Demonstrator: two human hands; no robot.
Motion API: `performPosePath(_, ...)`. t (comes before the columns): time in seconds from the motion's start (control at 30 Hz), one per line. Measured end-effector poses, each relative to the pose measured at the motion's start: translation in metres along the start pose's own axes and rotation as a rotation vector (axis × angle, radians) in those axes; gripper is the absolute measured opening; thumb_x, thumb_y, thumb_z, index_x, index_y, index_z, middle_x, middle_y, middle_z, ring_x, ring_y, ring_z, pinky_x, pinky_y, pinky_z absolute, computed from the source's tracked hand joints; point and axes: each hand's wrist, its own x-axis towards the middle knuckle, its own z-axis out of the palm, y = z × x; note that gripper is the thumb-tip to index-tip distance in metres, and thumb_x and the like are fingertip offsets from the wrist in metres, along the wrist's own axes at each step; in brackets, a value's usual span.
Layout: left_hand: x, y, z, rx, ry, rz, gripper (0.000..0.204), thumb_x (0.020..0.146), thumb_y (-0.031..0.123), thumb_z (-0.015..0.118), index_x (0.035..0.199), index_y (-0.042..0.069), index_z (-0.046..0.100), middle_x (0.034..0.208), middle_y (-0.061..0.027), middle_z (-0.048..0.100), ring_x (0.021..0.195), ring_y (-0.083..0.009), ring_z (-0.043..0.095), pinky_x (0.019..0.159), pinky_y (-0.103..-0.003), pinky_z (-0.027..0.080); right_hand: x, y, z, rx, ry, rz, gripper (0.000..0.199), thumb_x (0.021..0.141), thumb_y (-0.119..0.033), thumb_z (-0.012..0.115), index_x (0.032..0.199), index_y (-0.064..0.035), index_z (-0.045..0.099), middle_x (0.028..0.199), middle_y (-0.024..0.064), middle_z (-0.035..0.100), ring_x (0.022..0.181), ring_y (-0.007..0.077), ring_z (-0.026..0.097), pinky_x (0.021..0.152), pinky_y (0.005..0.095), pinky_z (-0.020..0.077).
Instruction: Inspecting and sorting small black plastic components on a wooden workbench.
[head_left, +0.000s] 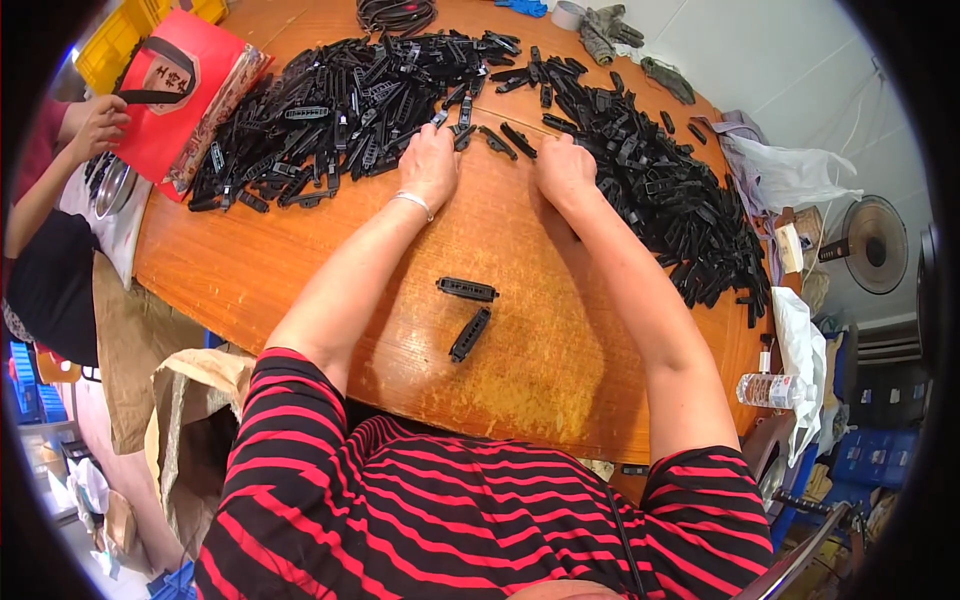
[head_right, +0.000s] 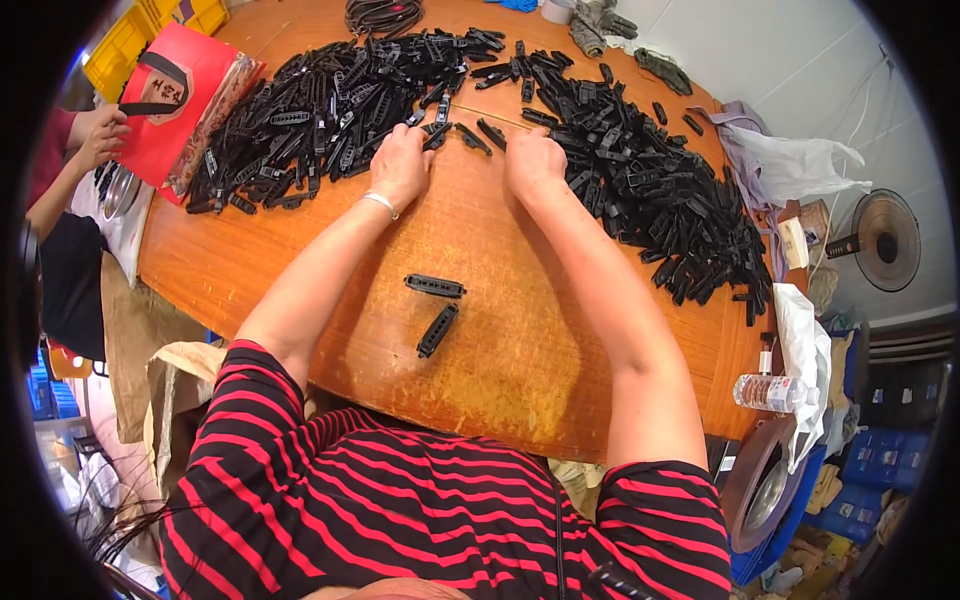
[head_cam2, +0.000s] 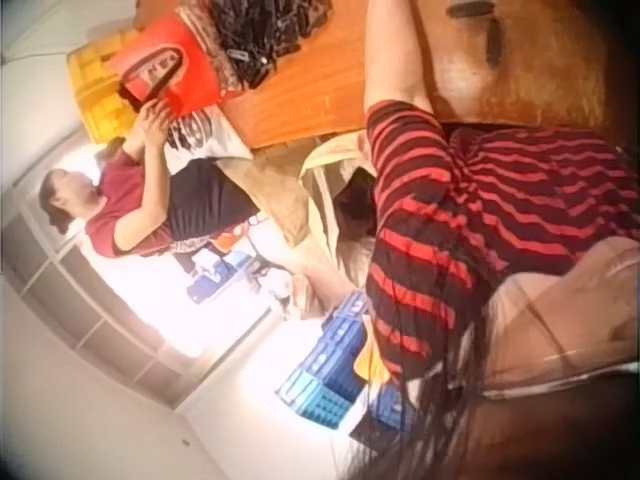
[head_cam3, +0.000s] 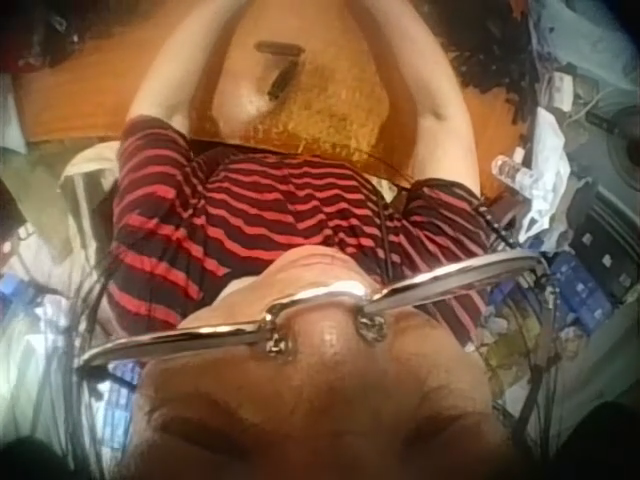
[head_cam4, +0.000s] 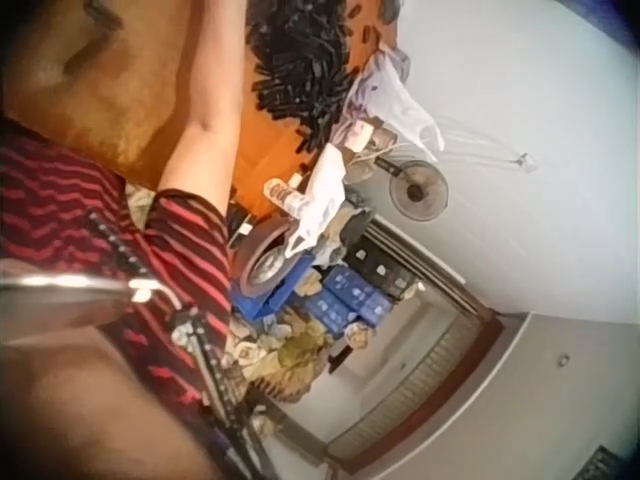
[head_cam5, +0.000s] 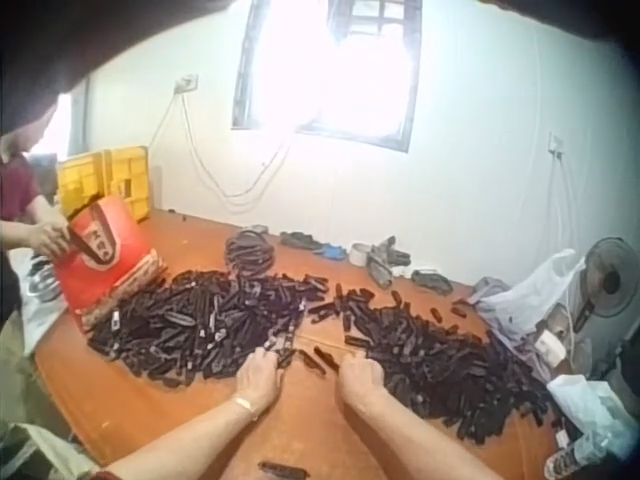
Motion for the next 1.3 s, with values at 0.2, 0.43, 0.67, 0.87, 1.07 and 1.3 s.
performPosePath(0.2, -0.003, -0.004, 0.002, -0.020, 0.047, 0.027, 0.020, 0.078, 0.013, 0.069, 0.092, 0.006, 0.058, 0.098, -0.0131, 0.056, 0.099, -0.0315, 0.056, 0.083, -0.042, 0.049, -0.024, -0.002, 0.012, 0.078, 0.072, -0.078, 0.018, 0.080, -0.009, 0.061, 0.096, -0.0013, 0.065, 0.101, 0.0220, 0.062, 0.090, 0.0350, 0.067, 0.075, 0.0406, 0.0554)
performPosePath(0.43, -0.025, -0.020, -0.012, -0.036, 0.055, 0.041, 0.016, 0.076, 0.012, 0.070, 0.086, 0.006, 0.058, 0.089, -0.0126, 0.058, 0.091, -0.0323, 0.059, 0.077, -0.042, 0.049, -0.063, -0.015, 0.006, 0.356, 0.108, -0.441, 0.010, 0.078, -0.010, 0.068, 0.088, -0.0107, 0.069, 0.089, 0.0102, 0.062, 0.082, 0.0305, 0.064, 0.072, 0.0388, 0.0513)
performPosePath(0.67, -0.039, -0.012, -0.027, -0.068, 0.010, 0.022, 0.020, 0.077, 0.020, 0.072, 0.083, 0.006, 0.060, 0.090, -0.0122, 0.059, 0.092, -0.0316, 0.057, 0.080, -0.042, 0.047, -0.085, -0.016, 0.011, 0.429, 0.264, -0.536, 0.006, 0.079, -0.007, 0.066, 0.085, -0.0082, 0.068, 0.087, 0.0096, 0.061, 0.072, 0.0298, 0.064, 0.063, 0.0385, 0.0522)
performPosePath(0.87, -0.043, -0.009, -0.028, -0.044, -0.024, 0.012, 0.018, 0.078, 0.019, 0.072, 0.085, 0.006, 0.061, 0.095, -0.0119, 0.060, 0.098, -0.0308, 0.056, 0.083, -0.041, 0.048, -0.107, -0.045, 0.014, 0.394, 0.269, -0.624, 0.003, 0.080, -0.003, 0.061, 0.078, -0.0026, 0.059, 0.089, 0.0116, 0.060, 0.070, 0.0309, 0.064, 0.062, 0.0382, 0.0527)
performPosePath(1.07, -0.054, -0.015, -0.035, -0.076, -0.021, 0.178, 0.019, 0.074, 0.015, 0.074, 0.082, 0.005, 0.060, 0.083, -0.0109, 0.062, 0.086, -0.0304, 0.060, 0.076, -0.040, 0.049, -0.116, -0.050, 0.010, 0.549, 0.234, -0.605, 0.005, 0.081, -0.004, 0.057, 0.083, -0.0024, 0.061, 0.084, 0.0142, 0.060, 0.076, 0.0328, 0.064, 0.065, 0.0413, 0.0521)
performPosePath(1.3, -0.064, 0.008, -0.054, -0.327, -0.199, -0.126, 0.025, 0.071, 0.016, 0.077, 0.085, 0.004, 0.060, 0.082, -0.0143, 0.064, 0.081, -0.0308, 0.063, 0.072, -0.039, 0.049, -0.097, -0.052, -0.007, 0.939, 0.200, -0.186, 0.023, 0.090, -0.014, 0.060, 0.109, -0.0003, 0.060, 0.078, 0.0111, 0.062, 0.066, 0.0197, 0.062, 0.059, 0.0317, 0.0524)
